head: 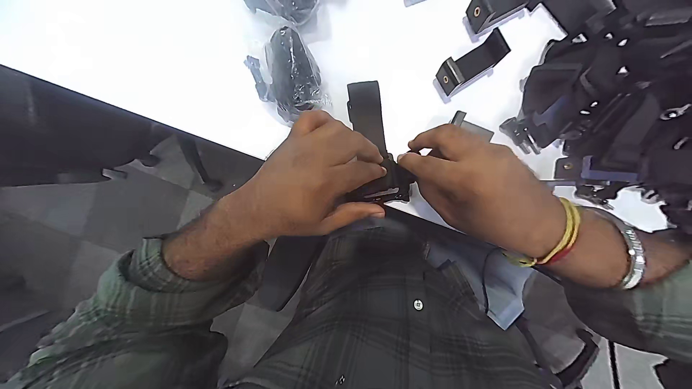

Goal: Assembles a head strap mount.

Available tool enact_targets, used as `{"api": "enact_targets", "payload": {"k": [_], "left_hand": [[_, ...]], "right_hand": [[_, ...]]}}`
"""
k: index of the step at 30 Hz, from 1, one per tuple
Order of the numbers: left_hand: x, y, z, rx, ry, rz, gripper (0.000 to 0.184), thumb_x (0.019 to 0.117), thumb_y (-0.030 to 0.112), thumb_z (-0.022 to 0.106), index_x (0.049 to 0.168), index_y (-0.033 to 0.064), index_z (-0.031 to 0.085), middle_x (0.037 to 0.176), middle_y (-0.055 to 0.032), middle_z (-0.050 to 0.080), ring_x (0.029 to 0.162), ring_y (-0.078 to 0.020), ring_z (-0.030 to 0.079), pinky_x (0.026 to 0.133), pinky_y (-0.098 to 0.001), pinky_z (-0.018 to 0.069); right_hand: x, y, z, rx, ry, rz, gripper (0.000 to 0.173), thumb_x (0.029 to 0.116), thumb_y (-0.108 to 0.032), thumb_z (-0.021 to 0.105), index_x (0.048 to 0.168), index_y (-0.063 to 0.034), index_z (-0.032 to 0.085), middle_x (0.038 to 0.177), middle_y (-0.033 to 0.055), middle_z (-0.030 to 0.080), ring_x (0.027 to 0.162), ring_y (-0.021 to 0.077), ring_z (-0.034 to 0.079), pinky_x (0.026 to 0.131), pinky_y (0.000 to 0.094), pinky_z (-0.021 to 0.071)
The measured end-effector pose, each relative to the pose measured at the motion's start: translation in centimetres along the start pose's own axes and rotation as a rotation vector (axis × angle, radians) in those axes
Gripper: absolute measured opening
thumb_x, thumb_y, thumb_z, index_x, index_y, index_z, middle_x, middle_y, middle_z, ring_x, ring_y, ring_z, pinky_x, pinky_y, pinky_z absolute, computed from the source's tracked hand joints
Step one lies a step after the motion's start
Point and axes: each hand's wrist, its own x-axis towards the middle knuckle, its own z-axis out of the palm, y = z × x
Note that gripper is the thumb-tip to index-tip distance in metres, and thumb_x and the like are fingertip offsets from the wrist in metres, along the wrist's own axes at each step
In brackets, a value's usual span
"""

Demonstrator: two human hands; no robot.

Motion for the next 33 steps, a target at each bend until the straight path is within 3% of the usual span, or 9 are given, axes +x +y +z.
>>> {"api": "enact_targets", "payload": {"k": [3,5,10,14,17,24,29,33], "left_hand": [[-0.6,0.1,0.4,0.043,0.019,-0.013,0.041,0.0988,0.048,0.06,0.117,0.0155,0.077,0.122,-0.0099,0.07,0.111,-0.0292,0.063,0.103,-0.057,0.0379],[-1.0,0.1,0.8,0.039,0.054,-0.027,0.037,0.1001,0.044,0.059,0.115,0.0165,0.078,0.118,-0.0094,0.07,0.109,-0.0285,0.062,0.102,-0.0558,0.0384],[-1.4,0.6,1.2,0.012,0.079,-0.06,0.033,0.1007,0.042,0.06,0.114,0.0185,0.078,0.105,-0.0061,0.068,0.098,-0.0253,0.06,0.089,-0.0489,0.04],[-1.6,0.4,1.5,-0.064,0.077,-0.056,0.032,0.1007,0.039,0.062,0.114,0.0151,0.078,0.107,-0.0081,0.068,0.101,-0.0252,0.06,0.087,-0.0442,0.0467],[-1.6,0.6,1.7,-0.077,0.131,-0.067,0.031,0.0988,0.037,0.065,0.11,0.0105,0.077,0.107,-0.0101,0.066,0.102,-0.0246,0.061,0.089,-0.0406,0.0492],[-1.8,1.2,2.2,-0.098,0.23,-0.079,0.026,0.0974,0.033,0.069,0.094,0.0081,0.075,0.107,-0.0108,0.069,0.103,-0.0243,0.062,0.089,-0.0398,0.0482],[-2.2,1.3,3.0,-0.06,0.271,-0.058,0.029,0.0982,0.035,0.069,0.105,0.0078,0.074,0.106,-0.0107,0.07,0.104,-0.0248,0.063,0.091,-0.0419,0.0479],[-2.9,1.8,4.5,0.082,0.32,-0.052,0.046,0.0947,0.053,0.068,0.113,0.0098,0.069,0.113,-0.0113,0.068,0.109,-0.0265,0.062,0.098,-0.0474,0.0423]], "right_hand": [[0.2,-0.1,0.4,0.016,0.033,-0.036,0.024,0.098,-0.008,0.059,0.114,-0.0078,0.076,0.114,0.0169,0.066,0.094,0.0253,0.067,0.076,0.0338,0.0576],[0.3,-0.2,0.6,0.021,0.043,-0.058,0.023,0.0981,-0.008,0.059,0.113,-0.008,0.077,0.114,0.0169,0.066,0.094,0.0248,0.067,0.075,0.0331,0.0574],[0.7,-0.6,1.0,0.036,0.051,-0.085,0.023,0.0997,-0.01,0.059,0.115,-0.0068,0.076,0.116,0.0185,0.066,0.1,0.0267,0.068,0.08,0.0328,0.0585],[1.0,-0.9,1.3,0.04,0.083,-0.083,0.018,0.0997,-0.008,0.058,0.108,-0.0042,0.074,0.107,0.0141,0.066,0.1,0.0237,0.066,0.08,0.0302,0.0577],[1.0,-1.0,1.5,0.044,0.102,-0.1,0.015,0.0984,-0.006,0.059,0.099,-0.005,0.074,0.102,0.0126,0.065,0.095,0.0232,0.066,0.075,0.0304,0.0567],[1.0,-0.9,1.8,-0.002,0.074,-0.191,0.021,0.0994,-0.007,0.056,0.1,-0.0051,0.077,0.101,0.0115,0.07,0.092,0.0272,0.064,0.073,0.0367,0.0526],[1.0,-0.8,1.6,-0.008,0.022,-0.207,0.022,0.0993,-0.01,0.056,0.102,-0.0069,0.078,0.103,0.0105,0.069,0.093,0.027,0.063,0.072,0.0365,0.0515],[1.0,-0.7,1.5,-0.011,-0.001,-0.187,0.022,0.0977,-0.012,0.058,0.104,-0.0082,0.078,0.094,0.009,0.064,0.086,0.0255,0.058,0.067,0.0353,0.0474]]}}
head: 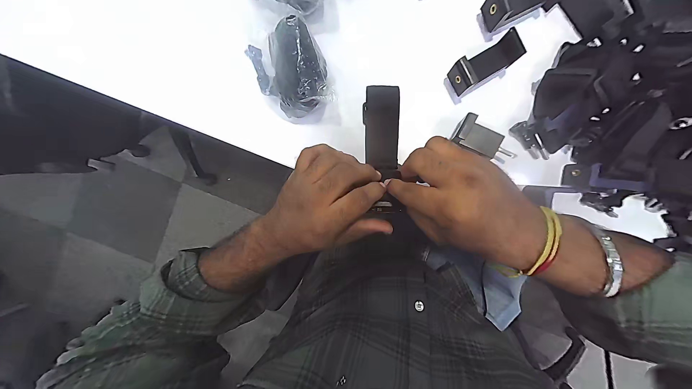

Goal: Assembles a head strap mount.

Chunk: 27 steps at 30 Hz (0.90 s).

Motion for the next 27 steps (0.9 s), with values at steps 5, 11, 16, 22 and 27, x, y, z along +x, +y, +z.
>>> {"api": "enact_targets", "payload": {"k": [5,11,16,22,27], "left_hand": [[-1.1,0.2,1.5,0.066,0.108,0.012,0.045,0.0909,0.047,0.076,0.117,0.0114,0.068,0.118,-0.0098,0.066,0.115,-0.0253,0.06,0.104,-0.047,0.041],[-0.7,0.1,1.4,0.05,0.083,0.011,0.037,0.0933,0.044,0.074,0.114,0.0134,0.072,0.116,-0.0099,0.066,0.115,-0.0259,0.059,0.105,-0.0482,0.04],[0.5,-0.5,1.3,0.022,0.059,-0.031,0.036,0.0927,0.041,0.075,0.113,0.0113,0.074,0.115,-0.0145,0.068,0.112,-0.0307,0.06,0.099,-0.05,0.042],[1.8,-1.7,1.2,-0.03,0.019,-0.059,0.034,0.0942,0.039,0.072,0.112,0.0104,0.076,0.118,-0.0167,0.068,0.114,-0.0326,0.06,0.098,-0.0481,0.0458],[1.7,-1.9,1.5,-0.061,0.046,-0.075,0.034,0.0934,0.039,0.074,0.111,0.0113,0.077,0.118,-0.016,0.068,0.116,-0.0314,0.06,0.1,-0.0464,0.0465]], "right_hand": [[0.1,0.2,-0.2,0.014,-0.022,0.02,0.022,0.0967,-0.012,0.058,0.104,-0.0092,0.079,0.093,0.0087,0.064,0.085,0.0245,0.058,0.065,0.0343,0.0466],[0.5,0.6,-0.8,0.065,-0.066,0.056,0.022,0.0959,-0.014,0.059,0.104,-0.0106,0.08,0.092,0.0056,0.066,0.086,0.0217,0.06,0.068,0.032,0.048],[1.7,2.0,-2.3,0.103,-0.047,0.069,0.024,0.0939,-0.012,0.059,0.104,-0.0086,0.08,0.094,0.0055,0.071,0.089,0.0216,0.066,0.073,0.0347,0.0528],[5.5,5.1,-3.8,0.006,-0.038,0.311,0.027,0.0995,-0.028,0.06,0.11,-0.0086,0.076,0.102,0.0106,0.069,0.087,0.021,0.069,0.075,0.0377,0.0572],[9.1,6.4,-3.8,-0.057,-0.265,0.409,0.046,0.1005,-0.035,0.058,0.138,-0.0085,0.062,0.126,0.0164,0.065,0.116,0.0323,0.064,0.096,0.0503,0.0511]]}}
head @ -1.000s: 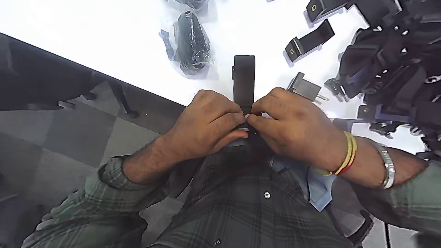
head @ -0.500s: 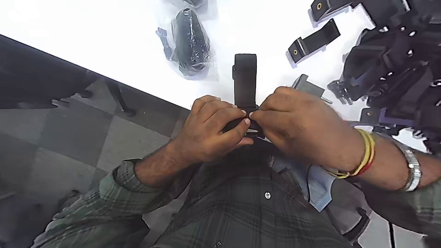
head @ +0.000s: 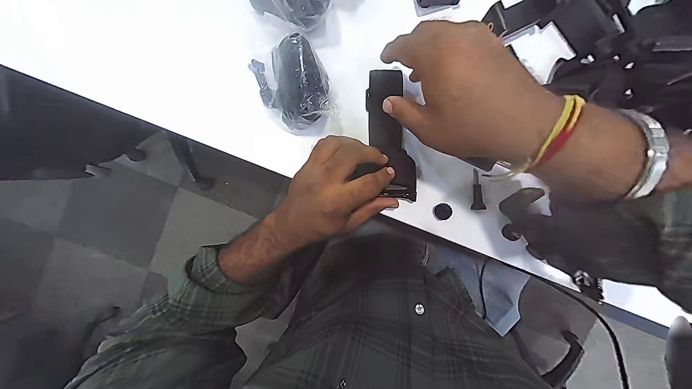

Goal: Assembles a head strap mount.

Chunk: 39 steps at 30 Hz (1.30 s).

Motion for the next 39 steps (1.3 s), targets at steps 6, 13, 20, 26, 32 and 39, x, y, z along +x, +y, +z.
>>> {"api": "enact_targets", "payload": {"k": [6,13,20,26,32,39], "left_hand": [[0.1,-0.1,-0.1,-0.023,-0.006,-0.025,0.033,0.0923,0.04,0.075,0.111,0.0126,0.078,0.119,-0.014,0.068,0.117,-0.0291,0.06,0.1,-0.0436,0.0474],[0.5,0.2,0.1,-0.003,0.023,-0.05,0.032,0.0917,0.038,0.076,0.11,0.012,0.078,0.118,-0.0148,0.069,0.116,-0.0293,0.061,0.099,-0.0429,0.0487],[0.7,0.3,0.2,-0.007,0.037,-0.07,0.032,0.0924,0.038,0.076,0.111,0.0112,0.078,0.119,-0.0148,0.069,0.118,-0.0294,0.061,0.1,-0.0429,0.0487],[0.7,0.6,0.5,0.026,0.079,-0.099,0.032,0.092,0.037,0.076,0.112,0.0127,0.077,0.119,-0.016,0.068,0.116,-0.0292,0.061,0.099,-0.0435,0.049],[0.0,0.8,1.2,0.099,0.182,-0.159,0.027,0.0915,0.041,0.075,0.107,0.0191,0.079,0.113,-0.0142,0.063,0.107,-0.0271,0.057,0.093,-0.0423,0.0436],[0.0,0.7,1.4,0.101,0.215,-0.166,0.029,0.0927,0.039,0.074,0.107,0.0141,0.075,0.109,-0.0133,0.066,0.103,-0.0284,0.06,0.091,-0.0462,0.0446]], "right_hand": [[2.7,0.1,-0.1,-0.024,-0.175,-0.024,0.045,0.0963,-0.02,0.065,0.14,-0.0094,0.059,0.126,0.0141,0.064,0.12,0.0308,0.061,0.1,0.051,0.0499],[2.4,0.0,-0.7,0.114,-0.161,0.011,0.025,0.0922,-0.013,0.067,0.117,-0.0105,0.07,0.102,0.0063,0.066,0.088,0.0177,0.064,0.076,0.0407,0.053],[-0.4,-1.1,-0.8,0.04,-0.014,-0.14,0.019,0.0905,-0.016,0.065,0.108,-0.0117,0.069,0.096,0.0071,0.067,0.086,0.0223,0.066,0.071,0.0425,0.0535],[-3.1,-2.4,0.1,-0.07,0.081,-0.232,0.02,0.0951,-0.016,0.061,0.114,-0.0112,0.067,0.09,0.0085,0.067,0.084,0.0294,0.068,0.065,0.0455,0.0522],[-4.9,-2.2,2.1,-0.063,0.2,-0.335,0.022,0.0966,-0.01,0.054,0.111,-0.0041,0.069,0.1,0.0143,0.068,0.093,0.0338,0.065,0.07,0.043,0.0519],[-6.0,-2.0,3.1,-0.023,0.252,-0.345,0.023,0.0982,-0.012,0.054,0.111,-0.0035,0.072,0.105,0.0139,0.068,0.096,0.0312,0.064,0.074,0.0403,0.0518]]}}
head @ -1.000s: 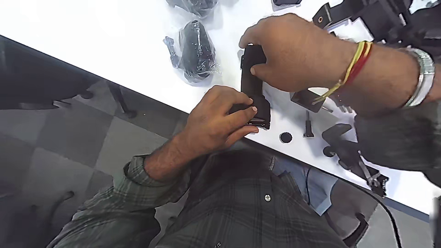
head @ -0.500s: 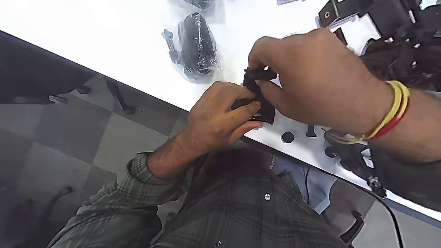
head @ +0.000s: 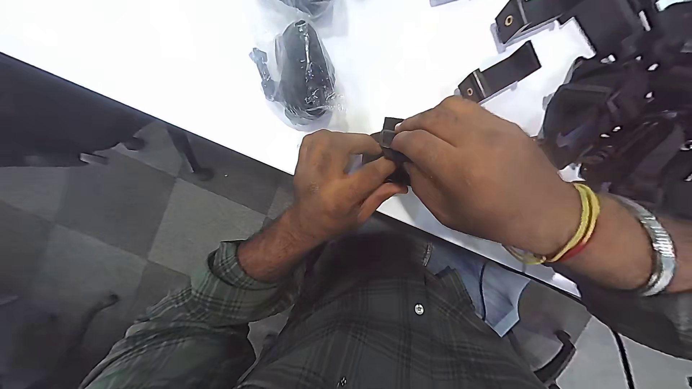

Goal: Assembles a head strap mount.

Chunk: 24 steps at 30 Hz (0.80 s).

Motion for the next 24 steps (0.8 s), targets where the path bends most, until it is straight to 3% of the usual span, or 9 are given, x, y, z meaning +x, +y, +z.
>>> {"api": "enact_targets", "payload": {"k": [5,11,18,21,24], "left_hand": [[-0.6,-0.2,0.4,-0.048,0.082,-0.015,0.049,0.0886,0.035,0.078,0.123,0.0102,0.053,0.113,-0.0117,0.066,0.106,-0.0266,0.062,0.093,-0.045,0.0464],[0.0,0.4,0.0,-0.031,0.035,-0.038,0.039,0.0899,0.03,0.078,0.12,0.0076,0.07,0.11,-0.0145,0.064,0.104,-0.026,0.06,0.091,-0.0408,0.0484],[0.1,0.4,-0.3,-0.046,0.022,-0.054,0.035,0.0892,0.026,0.079,0.115,0.0027,0.074,0.109,-0.016,0.065,0.103,-0.0242,0.062,0.091,-0.0347,0.051],[0.2,0.4,-0.3,-0.05,0.016,-0.054,0.033,0.0902,0.024,0.078,0.114,0.0023,0.074,0.108,-0.0162,0.066,0.103,-0.0246,0.062,0.091,-0.0356,0.0516],[0.5,0.4,-0.4,-0.055,-0.003,-0.079,0.033,0.091,0.026,0.077,0.114,0.0025,0.074,0.108,-0.0151,0.065,0.102,-0.023,0.062,0.089,-0.0347,0.0521]], "right_hand": [[-0.7,-0.3,0.6,-0.033,-0.022,-0.016,0.029,0.1003,-0.025,0.06,0.115,-0.0026,0.07,0.118,0.018,0.067,0.106,0.0352,0.064,0.08,0.0434,0.0534],[-1.2,-0.5,0.9,-0.104,-0.038,-0.076,0.032,0.1021,-0.025,0.053,0.116,-0.001,0.069,0.121,0.0221,0.067,0.107,0.039,0.064,0.074,0.0465,0.0532],[-1.8,-0.9,1.8,-0.228,-0.018,-0.099,0.039,0.1081,-0.027,0.047,0.126,0.0024,0.065,0.129,0.0253,0.065,0.112,0.0419,0.065,0.072,0.0461,0.0553],[-1.6,-1.2,2.0,-0.253,-0.032,-0.085,0.032,0.1063,-0.009,0.042,0.125,0.0046,0.064,0.127,0.0285,0.064,0.111,0.0441,0.066,0.07,0.0457,0.0578],[-1.3,-1.3,1.9,-0.289,-0.072,-0.076,0.032,0.1053,-0.005,0.04,0.126,0.0052,0.062,0.127,0.0287,0.063,0.11,0.0438,0.066,0.064,0.0432,0.0566]]}}
